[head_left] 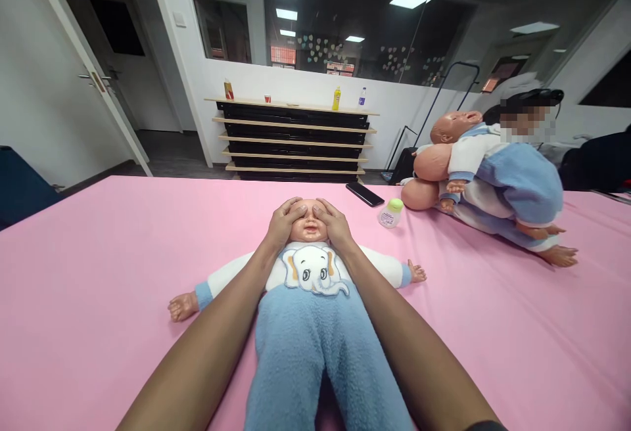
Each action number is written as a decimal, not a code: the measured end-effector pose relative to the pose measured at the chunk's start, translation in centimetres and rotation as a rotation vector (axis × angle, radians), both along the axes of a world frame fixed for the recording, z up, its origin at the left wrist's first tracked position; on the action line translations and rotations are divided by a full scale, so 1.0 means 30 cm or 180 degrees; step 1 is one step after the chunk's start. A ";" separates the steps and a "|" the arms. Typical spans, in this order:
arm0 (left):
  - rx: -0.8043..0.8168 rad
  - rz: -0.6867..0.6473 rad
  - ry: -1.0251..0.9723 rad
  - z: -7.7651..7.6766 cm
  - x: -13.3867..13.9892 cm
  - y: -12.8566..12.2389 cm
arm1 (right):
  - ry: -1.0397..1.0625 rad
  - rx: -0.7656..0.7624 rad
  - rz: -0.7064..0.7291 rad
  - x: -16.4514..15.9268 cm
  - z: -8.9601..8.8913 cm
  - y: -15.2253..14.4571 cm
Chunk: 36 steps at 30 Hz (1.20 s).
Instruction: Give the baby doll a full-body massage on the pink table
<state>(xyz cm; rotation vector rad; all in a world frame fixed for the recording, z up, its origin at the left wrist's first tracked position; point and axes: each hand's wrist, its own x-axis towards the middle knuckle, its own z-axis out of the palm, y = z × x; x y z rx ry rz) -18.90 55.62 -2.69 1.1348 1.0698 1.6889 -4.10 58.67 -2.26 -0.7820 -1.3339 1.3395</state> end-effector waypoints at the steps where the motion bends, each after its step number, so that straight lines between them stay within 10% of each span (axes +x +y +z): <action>1: -0.0007 -0.0012 -0.0028 -0.001 -0.001 0.001 | 0.0031 0.0025 -0.0005 -0.002 -0.001 0.003; 36: -0.0059 -0.0096 -0.0196 -0.004 0.002 0.005 | -0.0012 0.0179 -0.0083 -0.001 -0.007 0.008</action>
